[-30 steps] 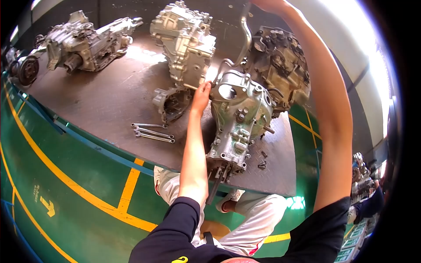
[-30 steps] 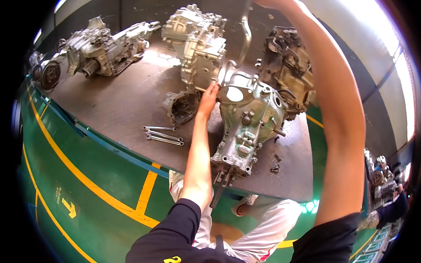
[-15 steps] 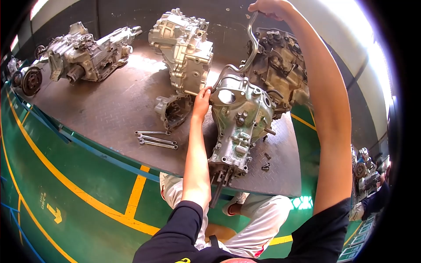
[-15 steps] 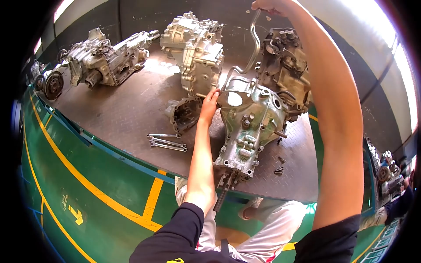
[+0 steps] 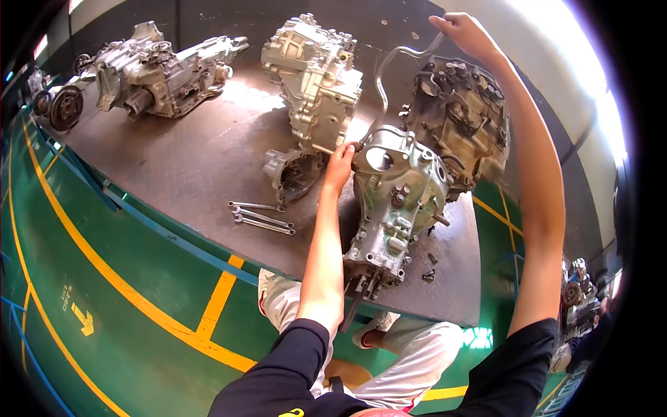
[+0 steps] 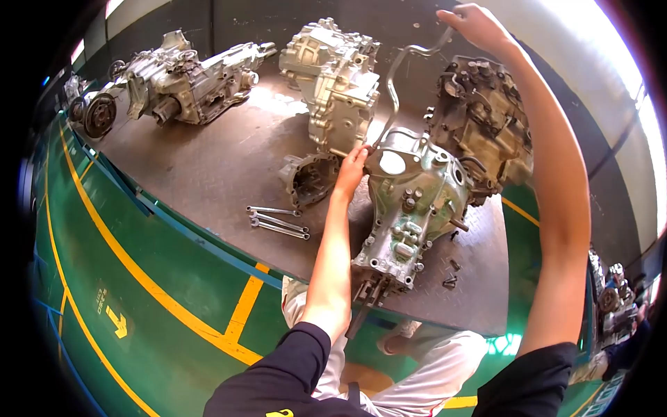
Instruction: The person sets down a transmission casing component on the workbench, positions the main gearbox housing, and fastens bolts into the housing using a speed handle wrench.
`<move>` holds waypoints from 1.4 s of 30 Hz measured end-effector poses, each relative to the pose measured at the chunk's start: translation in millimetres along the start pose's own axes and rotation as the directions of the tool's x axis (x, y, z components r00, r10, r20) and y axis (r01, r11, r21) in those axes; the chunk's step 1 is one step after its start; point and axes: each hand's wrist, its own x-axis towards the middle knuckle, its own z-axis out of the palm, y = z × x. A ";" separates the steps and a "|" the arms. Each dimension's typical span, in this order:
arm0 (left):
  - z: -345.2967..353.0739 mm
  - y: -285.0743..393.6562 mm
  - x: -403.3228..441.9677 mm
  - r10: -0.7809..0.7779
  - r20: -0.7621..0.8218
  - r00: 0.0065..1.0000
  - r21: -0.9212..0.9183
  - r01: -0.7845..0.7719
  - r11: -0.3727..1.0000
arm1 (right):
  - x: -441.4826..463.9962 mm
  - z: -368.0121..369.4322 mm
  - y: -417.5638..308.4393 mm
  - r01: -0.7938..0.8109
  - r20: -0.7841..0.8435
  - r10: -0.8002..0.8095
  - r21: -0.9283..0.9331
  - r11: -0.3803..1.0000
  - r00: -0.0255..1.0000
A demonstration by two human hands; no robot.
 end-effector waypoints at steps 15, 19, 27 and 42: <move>1.5 -2.1 1.4 0.023 -0.059 0.998 0.047 -0.021 0.999 | 19.2 12.7 -127.3 0.137 -0.129 -0.128 0.064 0.988 0.983; -3.3 -8.9 6.3 0.004 -0.004 1.000 -0.028 -0.004 1.000 | -28.3 -11.7 -104.8 0.156 -0.091 -0.137 0.253 0.955 0.986; 1.4 -4.3 4.2 -0.092 -0.052 0.994 -0.022 0.091 0.996 | 14.9 17.9 -101.8 -0.029 -0.299 0.025 -0.012 0.999 0.954; 3.2 -27.6 14.9 -0.008 -0.043 0.999 -0.030 0.006 1.000 | 12.5 11.1 -69.6 -0.191 -0.332 0.159 -0.066 0.979 0.930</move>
